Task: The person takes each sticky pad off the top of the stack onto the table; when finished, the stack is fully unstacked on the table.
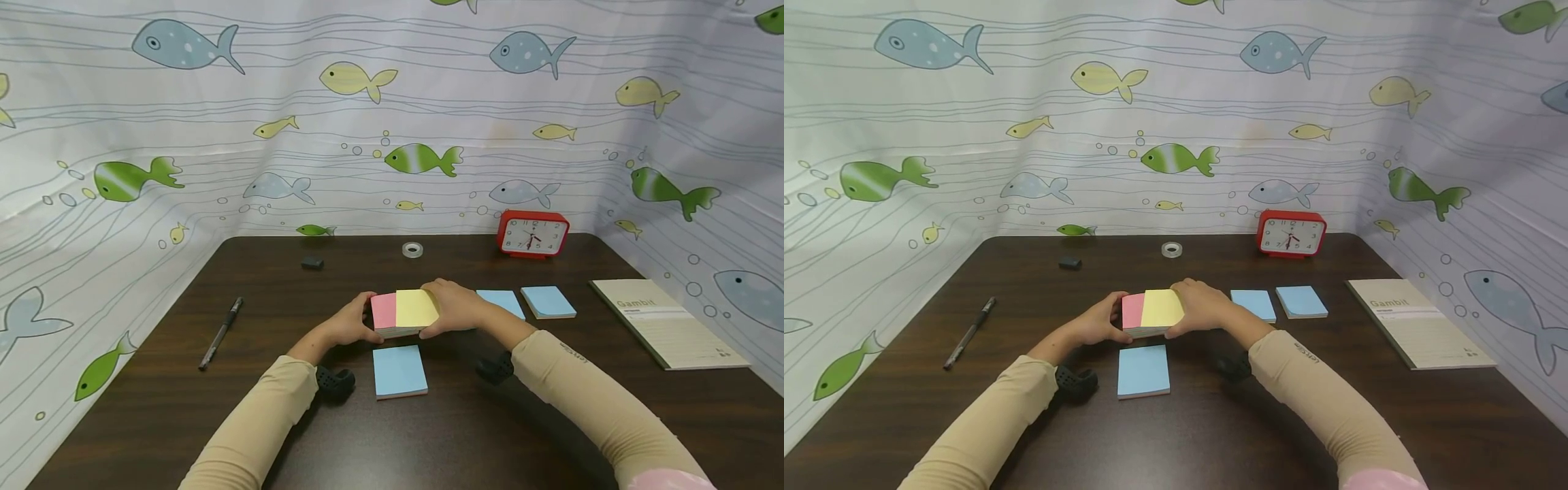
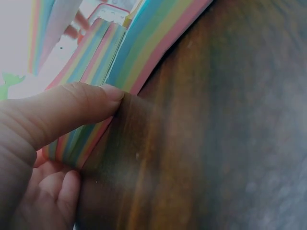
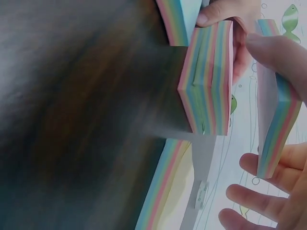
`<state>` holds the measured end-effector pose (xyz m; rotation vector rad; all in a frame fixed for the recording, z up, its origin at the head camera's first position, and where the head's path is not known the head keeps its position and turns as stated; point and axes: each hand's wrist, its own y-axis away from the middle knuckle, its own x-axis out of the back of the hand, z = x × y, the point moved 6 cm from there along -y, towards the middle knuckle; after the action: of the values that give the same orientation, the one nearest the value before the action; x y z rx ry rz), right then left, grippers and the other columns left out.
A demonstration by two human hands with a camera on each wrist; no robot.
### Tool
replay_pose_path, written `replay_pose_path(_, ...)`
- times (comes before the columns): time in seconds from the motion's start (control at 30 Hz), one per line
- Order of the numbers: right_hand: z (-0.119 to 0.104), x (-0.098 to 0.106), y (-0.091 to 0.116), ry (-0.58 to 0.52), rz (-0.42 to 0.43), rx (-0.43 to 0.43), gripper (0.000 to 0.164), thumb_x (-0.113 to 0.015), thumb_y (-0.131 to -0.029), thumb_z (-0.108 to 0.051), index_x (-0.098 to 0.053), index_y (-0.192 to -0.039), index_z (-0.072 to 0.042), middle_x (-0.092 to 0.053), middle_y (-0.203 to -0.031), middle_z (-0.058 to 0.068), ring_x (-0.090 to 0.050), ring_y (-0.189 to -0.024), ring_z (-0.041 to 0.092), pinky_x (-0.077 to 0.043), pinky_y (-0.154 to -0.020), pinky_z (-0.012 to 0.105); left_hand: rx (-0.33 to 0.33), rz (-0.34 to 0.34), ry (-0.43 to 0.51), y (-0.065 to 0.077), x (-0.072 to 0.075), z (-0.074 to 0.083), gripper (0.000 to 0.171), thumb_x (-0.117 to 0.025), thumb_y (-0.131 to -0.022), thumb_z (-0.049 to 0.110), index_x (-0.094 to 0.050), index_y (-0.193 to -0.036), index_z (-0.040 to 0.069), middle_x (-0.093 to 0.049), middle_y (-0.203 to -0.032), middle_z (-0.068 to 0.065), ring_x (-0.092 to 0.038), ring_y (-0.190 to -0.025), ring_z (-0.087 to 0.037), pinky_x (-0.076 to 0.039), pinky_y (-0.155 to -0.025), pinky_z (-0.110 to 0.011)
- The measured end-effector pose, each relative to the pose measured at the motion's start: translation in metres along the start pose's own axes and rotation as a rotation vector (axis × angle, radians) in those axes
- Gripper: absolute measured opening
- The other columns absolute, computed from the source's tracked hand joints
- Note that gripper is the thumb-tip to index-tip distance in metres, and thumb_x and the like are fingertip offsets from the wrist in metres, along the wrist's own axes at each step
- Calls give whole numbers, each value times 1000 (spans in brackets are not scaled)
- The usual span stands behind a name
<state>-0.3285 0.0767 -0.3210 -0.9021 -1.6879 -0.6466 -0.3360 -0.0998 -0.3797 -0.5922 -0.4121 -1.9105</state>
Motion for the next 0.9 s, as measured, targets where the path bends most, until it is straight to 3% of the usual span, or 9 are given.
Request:
replay_pose_path(0.5,16,-5,48,3,-20,-38,84,-74,-56,-48,-45,-120,-2,-49,-106,7,-43,-84,17,-38,-62,31,0,-6,-17,0,0,1,88,-78,-62,6,-24,-131,2,-28,-133,-17,-32,-120,-33,-29,-94,-43)
replay_pose_path(0.9,24,-26,88,16,-84,-51,82,-73,-54,-49,-47,-118,-4,-47,-104,2,-42,-84,17,-38,-64,33,-9,2,-16,1,0,-1,89,-78,-61,7,-24,-132,1,-28,-134,-16,-32,-120,-33,-29,-94,-44)
